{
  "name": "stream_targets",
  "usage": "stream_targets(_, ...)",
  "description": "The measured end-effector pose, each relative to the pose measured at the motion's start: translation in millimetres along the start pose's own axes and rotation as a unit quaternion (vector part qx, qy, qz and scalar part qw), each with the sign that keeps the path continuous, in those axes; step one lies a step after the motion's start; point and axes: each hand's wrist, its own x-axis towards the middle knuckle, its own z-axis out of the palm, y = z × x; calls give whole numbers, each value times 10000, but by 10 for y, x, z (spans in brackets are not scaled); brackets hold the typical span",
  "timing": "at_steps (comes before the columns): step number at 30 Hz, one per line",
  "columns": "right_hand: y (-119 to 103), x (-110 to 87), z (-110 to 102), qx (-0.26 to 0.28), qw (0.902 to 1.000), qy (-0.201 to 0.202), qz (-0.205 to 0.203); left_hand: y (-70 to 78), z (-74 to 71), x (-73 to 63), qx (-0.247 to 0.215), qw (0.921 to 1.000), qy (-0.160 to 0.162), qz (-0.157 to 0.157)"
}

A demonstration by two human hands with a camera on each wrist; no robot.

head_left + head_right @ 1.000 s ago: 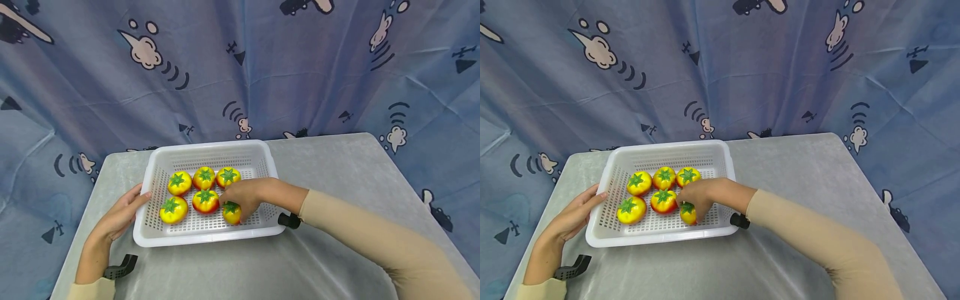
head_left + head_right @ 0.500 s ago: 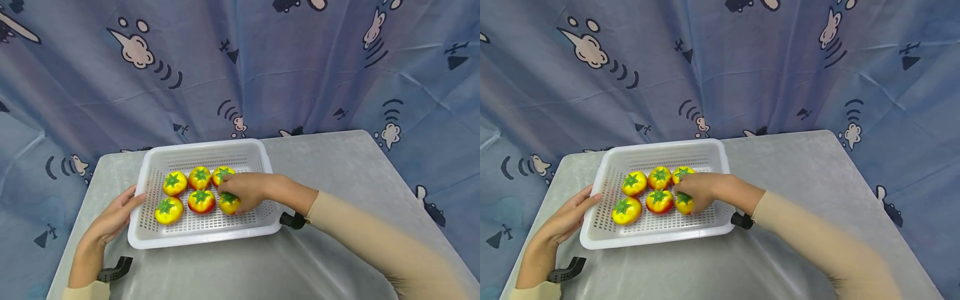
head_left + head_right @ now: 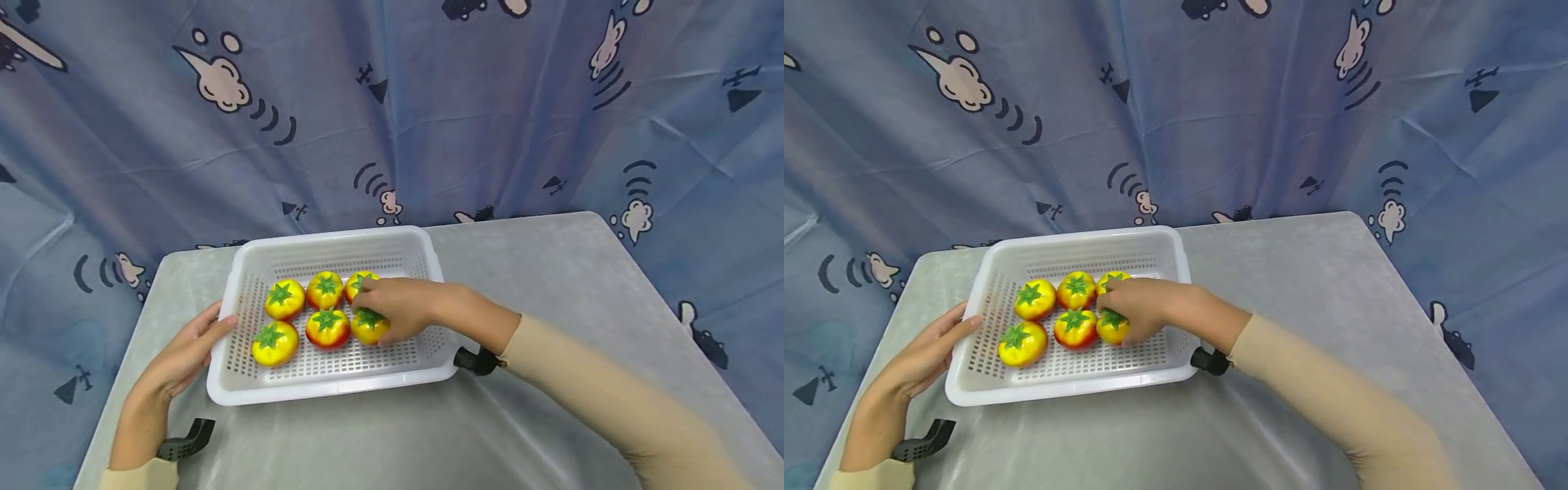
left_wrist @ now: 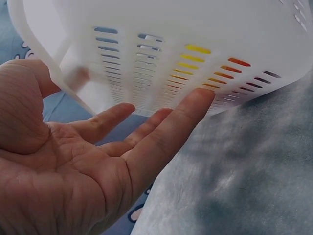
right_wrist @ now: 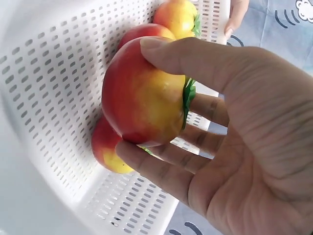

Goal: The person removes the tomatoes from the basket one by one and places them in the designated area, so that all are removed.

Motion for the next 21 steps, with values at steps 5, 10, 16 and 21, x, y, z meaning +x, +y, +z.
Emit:
stream_targets(5, -13, -41, 18, -73, 9999, 116, -87, 4, -1, -15, -7, 10000, 28, -29)
stream_targets(10, 3, -77, 32, 4, 9996, 239, -116, -4, -5, 12, -14, 9999, 52, -99)
stream_targets(16, 23, -121, 12, 152, 9990, 405, -80, -28, -3, 20, 2, 9999, 24, -99)
stream_targets(21, 48, -138, -27, 175, 9980, 596, -99, -21, -19, -1, -41, 10000, -11, -15)
